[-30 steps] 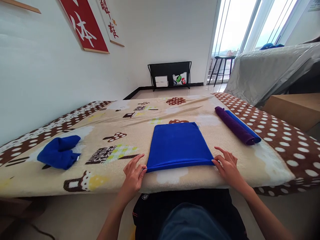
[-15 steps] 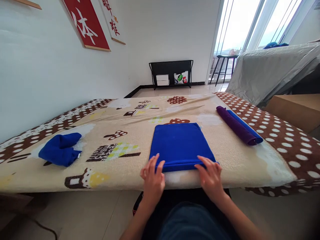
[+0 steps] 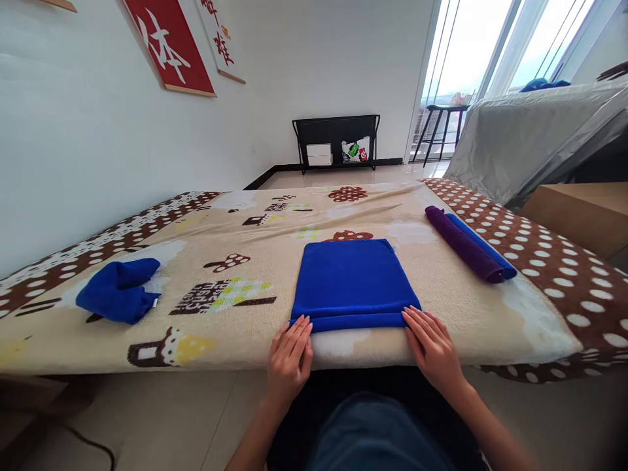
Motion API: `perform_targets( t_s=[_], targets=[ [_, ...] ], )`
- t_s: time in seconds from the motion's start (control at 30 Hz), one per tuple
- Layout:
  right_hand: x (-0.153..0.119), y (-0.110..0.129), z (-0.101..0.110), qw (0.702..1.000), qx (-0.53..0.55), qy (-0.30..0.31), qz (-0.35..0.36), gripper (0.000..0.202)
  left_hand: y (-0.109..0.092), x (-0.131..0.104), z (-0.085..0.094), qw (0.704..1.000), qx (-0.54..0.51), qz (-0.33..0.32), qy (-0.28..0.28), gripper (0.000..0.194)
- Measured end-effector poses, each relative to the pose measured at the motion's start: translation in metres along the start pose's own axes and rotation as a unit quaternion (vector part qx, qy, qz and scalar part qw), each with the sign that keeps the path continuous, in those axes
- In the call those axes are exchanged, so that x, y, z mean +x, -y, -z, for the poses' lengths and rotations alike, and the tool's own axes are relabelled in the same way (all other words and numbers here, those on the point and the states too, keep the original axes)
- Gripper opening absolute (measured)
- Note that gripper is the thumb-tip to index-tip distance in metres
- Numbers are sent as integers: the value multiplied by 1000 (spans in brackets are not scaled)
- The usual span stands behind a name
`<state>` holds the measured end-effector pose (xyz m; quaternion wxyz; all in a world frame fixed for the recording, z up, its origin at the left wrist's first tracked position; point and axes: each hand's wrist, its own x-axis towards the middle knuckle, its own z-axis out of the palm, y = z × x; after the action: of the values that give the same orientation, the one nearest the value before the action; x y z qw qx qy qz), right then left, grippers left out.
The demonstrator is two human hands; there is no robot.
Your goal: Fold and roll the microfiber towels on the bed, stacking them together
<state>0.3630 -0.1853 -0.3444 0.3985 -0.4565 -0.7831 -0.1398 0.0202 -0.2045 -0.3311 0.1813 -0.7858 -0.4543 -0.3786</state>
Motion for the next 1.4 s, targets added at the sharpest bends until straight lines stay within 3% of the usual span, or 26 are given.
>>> perform_targets(
  t_s=[0.1, 0.27, 0.37, 0.47, 0.63, 0.73, 0.87, 0.97, 1.07, 1.17, 1.4],
  targets=[
    [4, 9, 2, 1000, -22, -10, -18, 49, -13, 7, 1, 1000, 11, 11, 12, 48],
    [31, 61, -16, 997, 63, 21, 36, 43, -61, 40, -22, 995, -61, -53, 66, 47],
    [43, 77, -27, 995, 87, 33, 25, 38, -71, 52, -33, 992, -89, -43, 78, 41],
    [44, 65, -27, 997, 57, 51, 6, 37, -54, 48, -32, 995, -67, -7, 73, 40],
    [27, 23, -11, 998, -26, 39, -30, 42, -8, 23, -12, 998, 27, 48, 42, 40],
    [22, 16, -6, 997, -49, 30, -42, 43, -3, 19, -4, 995, 60, 63, 37, 37],
    [33, 43, -12, 999, -16, 35, -28, 42, -32, 35, -11, 993, 67, 78, 51, 38],
    [45, 72, -21, 997, 40, 71, 3, 43, -61, 50, -25, 995, -2, 28, 95, 48],
    [53, 82, -28, 994, 51, 92, 0, 42, -74, 58, -36, 992, -32, 14, 122, 49],
    [53, 66, -28, 996, 17, 90, -26, 40, -63, 57, -37, 991, -1, 51, 122, 44],
    [29, 4, -9, 992, -84, 75, -55, 50, 2, 25, -8, 984, 75, 117, 111, 44]
  ],
)
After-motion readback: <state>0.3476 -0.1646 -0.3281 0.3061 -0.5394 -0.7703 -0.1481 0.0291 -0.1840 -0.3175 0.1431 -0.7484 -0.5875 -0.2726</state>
